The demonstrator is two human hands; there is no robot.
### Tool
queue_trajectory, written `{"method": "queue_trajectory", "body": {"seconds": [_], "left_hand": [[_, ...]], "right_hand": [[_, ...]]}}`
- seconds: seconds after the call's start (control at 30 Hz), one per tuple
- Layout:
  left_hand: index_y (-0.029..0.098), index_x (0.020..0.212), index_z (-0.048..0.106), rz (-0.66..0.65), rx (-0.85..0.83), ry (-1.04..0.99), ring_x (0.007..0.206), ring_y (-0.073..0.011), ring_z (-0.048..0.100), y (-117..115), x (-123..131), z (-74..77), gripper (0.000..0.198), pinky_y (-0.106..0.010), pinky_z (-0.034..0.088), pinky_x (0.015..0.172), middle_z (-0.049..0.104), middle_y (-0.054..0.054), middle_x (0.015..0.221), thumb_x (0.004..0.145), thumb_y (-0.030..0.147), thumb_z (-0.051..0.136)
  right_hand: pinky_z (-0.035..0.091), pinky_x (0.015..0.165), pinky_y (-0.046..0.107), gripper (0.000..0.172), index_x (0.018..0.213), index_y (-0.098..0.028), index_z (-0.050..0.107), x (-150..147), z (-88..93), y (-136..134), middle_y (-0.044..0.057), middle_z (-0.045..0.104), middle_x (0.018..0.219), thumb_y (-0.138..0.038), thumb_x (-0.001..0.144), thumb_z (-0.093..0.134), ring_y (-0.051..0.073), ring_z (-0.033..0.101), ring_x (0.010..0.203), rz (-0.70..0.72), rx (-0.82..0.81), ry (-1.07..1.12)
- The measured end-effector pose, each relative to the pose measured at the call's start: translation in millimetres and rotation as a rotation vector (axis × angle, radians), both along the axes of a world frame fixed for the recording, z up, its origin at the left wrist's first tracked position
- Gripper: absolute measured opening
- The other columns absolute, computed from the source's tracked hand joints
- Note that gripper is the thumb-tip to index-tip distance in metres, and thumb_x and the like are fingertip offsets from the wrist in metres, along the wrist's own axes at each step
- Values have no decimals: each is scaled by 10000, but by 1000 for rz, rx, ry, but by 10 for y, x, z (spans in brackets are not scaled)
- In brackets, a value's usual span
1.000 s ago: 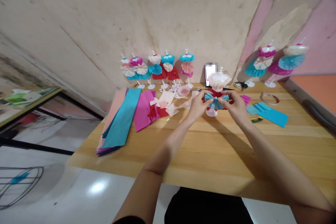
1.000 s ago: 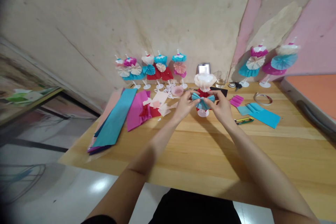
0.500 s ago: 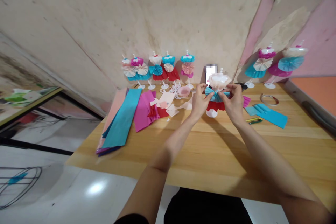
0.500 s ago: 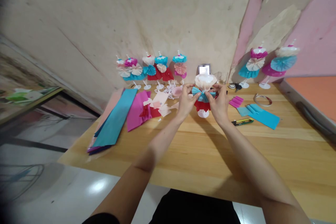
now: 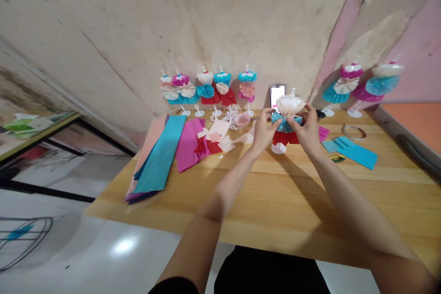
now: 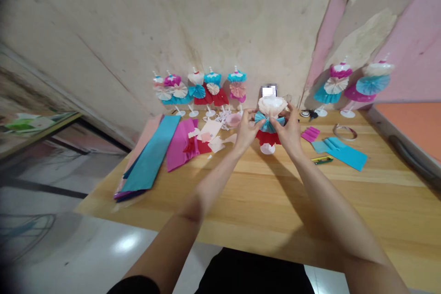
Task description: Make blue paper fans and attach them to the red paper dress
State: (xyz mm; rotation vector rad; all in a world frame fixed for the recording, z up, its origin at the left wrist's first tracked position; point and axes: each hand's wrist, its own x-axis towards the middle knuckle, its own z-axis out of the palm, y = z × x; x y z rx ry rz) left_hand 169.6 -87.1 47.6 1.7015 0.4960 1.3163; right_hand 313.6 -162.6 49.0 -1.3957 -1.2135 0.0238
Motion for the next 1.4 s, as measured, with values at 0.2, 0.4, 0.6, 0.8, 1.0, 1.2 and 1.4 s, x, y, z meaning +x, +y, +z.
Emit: {"method": "queue_trajectory", "body": {"seconds": [0.2,0.4,0.6,0.8,1.0,1.2,1.4], "left_hand": [[241,1221,474,-25,27,-11,946,-183,637,53,37,-63,484,-358,507,897,647,-30,985,834,416,708],[285,1332,406,-71,34,-18,1102,-216,600,59,52,-132,661,-411,490,981,586,-61,1201,787,421,755],[278,1328,410,-66,36,-33,1068,-212,615,61,26,-119,597,-413,481,989,612,-57,1159,832,419,709],[252,1255,465,-61,16,-113,1077,-217,620,59,-21,-35,570,-404,480,997,616,-66,1165,793,433,747],[240,1235,482,-178,-118,-225,991,-195,635,63,40,-52,587,-400,495,963,630,-50,1058,765,436,773],[232,1214,489,-234,-236,-347,961,-170,631,3,101,-100,564,-381,501,956,622,-46,1043,765,409,780],[227,1174,502,-90,-216,-340,1045,-178,601,-15,162,-107,489,-359,474,985,597,-45,1101,788,375,763]], "right_hand": [[453,985,556,851,1481,-259,279,26,19,16,112,630,1186,-639,808,633,305,602,1106,-41,11,-88],[481,968,537,787,1450,-265,334,48,2,8,118,599,1244,-605,814,650,299,607,1103,-60,30,-141],[458,1016,560,797,1456,-292,344,55,40,9,106,545,1356,-578,796,686,309,582,1177,2,30,-153],[446,1061,544,805,1444,-320,364,35,127,37,69,520,1424,-544,765,736,302,563,1241,194,12,-35],[449,1071,524,632,1405,-343,410,-48,253,-16,43,563,1396,-528,850,650,286,561,1256,368,-3,134],[451,1060,518,566,1328,-324,482,-94,304,-62,51,607,1334,-550,836,647,292,561,1240,418,-36,130],[495,963,505,590,1284,-284,504,-49,249,-33,72,638,1225,-544,793,700,294,608,1109,244,-72,-17]]}}
